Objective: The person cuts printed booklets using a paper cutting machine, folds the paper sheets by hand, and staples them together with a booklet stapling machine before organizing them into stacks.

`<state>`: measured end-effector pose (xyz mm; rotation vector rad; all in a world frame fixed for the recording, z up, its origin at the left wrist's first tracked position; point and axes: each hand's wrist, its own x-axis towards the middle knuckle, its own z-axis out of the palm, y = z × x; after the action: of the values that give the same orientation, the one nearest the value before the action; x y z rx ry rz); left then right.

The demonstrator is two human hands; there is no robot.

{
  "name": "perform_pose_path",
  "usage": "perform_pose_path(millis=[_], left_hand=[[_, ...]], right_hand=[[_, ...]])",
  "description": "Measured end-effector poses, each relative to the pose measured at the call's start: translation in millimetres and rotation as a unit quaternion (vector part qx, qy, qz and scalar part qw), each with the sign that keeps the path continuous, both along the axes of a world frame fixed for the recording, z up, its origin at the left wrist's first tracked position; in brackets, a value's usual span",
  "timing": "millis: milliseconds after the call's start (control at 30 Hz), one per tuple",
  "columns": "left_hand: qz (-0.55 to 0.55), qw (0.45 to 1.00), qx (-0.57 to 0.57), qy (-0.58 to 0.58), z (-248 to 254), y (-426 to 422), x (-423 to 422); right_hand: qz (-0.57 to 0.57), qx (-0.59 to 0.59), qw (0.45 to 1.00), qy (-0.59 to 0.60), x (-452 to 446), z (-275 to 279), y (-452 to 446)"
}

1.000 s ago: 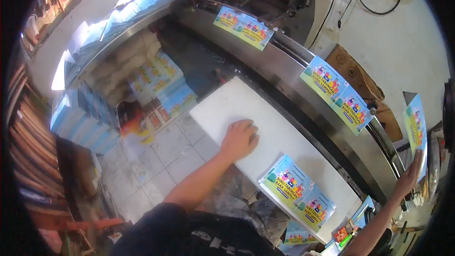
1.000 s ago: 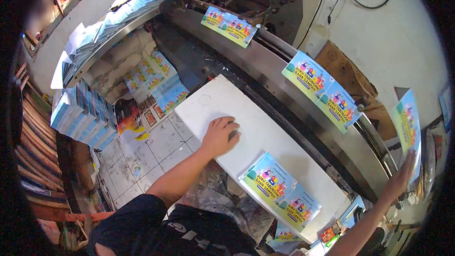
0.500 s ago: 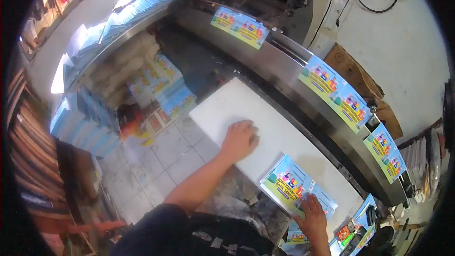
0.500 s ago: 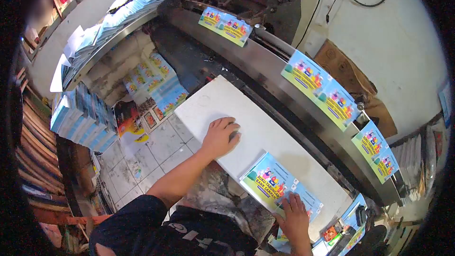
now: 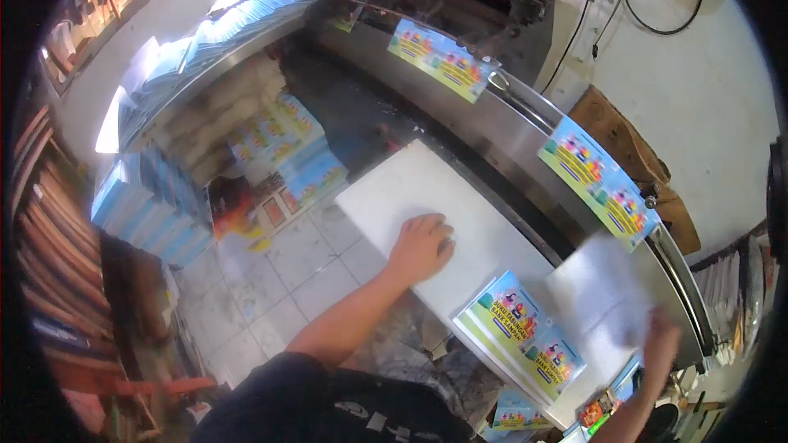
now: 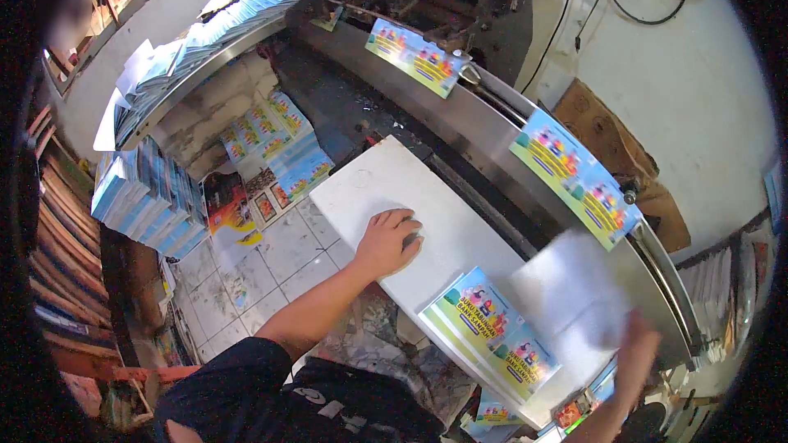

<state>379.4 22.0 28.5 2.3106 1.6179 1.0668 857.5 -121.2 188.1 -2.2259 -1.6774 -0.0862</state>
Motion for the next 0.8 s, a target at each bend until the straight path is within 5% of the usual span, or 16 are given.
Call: perform_pose_path(millis=[67, 133, 200, 233, 367, 400, 500, 633, 667, 800], left_hand=[[-0.002, 1.0, -0.015, 0.004, 1, -3, -2], [-0.001, 1.0, -0.008, 0.007, -1, -4, -1], [-0.001, 1.0, 0.001, 0.008, -1, -5, 0], [-0.001, 1.0, -0.001, 0.011, 1, -5, 0], [-0.003, 1.0, -0.006, 0.003, -3, -5, -1], [0.0, 1.0, -0.006, 0.002, -3, -5, -1], [-0.005, 1.0, 0.006, -0.003, -4, -6, 1], [-0.001, 1.0, 0.011, 0.008, 0, -3, 2], [0.003, 1.0, 0.005, 0.011, 1, -3, 0], [0.001, 1.0, 0.016, -0.008, -1, -3, 1]], right_hand=[[-0.01, 0.196, 0.981, -0.012, 101, 11, 5], [-0.095, 0.241, 0.966, -0.022, 67, 52, 22], [0.013, 0.347, 0.899, -0.267, 100, 48, 41], [0.013, 0.348, 0.899, -0.267, 108, 37, 47], [0.072, 0.187, 0.973, -0.114, 127, -65, 53], [0.102, 0.172, 0.956, -0.213, 111, -67, 44], [0.051, 0.088, 0.984, -0.144, 104, -85, 18], [0.092, 0.009, 0.996, -0.006, 27, -105, -8], [0.057, -0.042, 0.996, 0.055, -50, -78, -17], [0.268, -0.149, 0.951, -0.047, -159, -93, -55]])
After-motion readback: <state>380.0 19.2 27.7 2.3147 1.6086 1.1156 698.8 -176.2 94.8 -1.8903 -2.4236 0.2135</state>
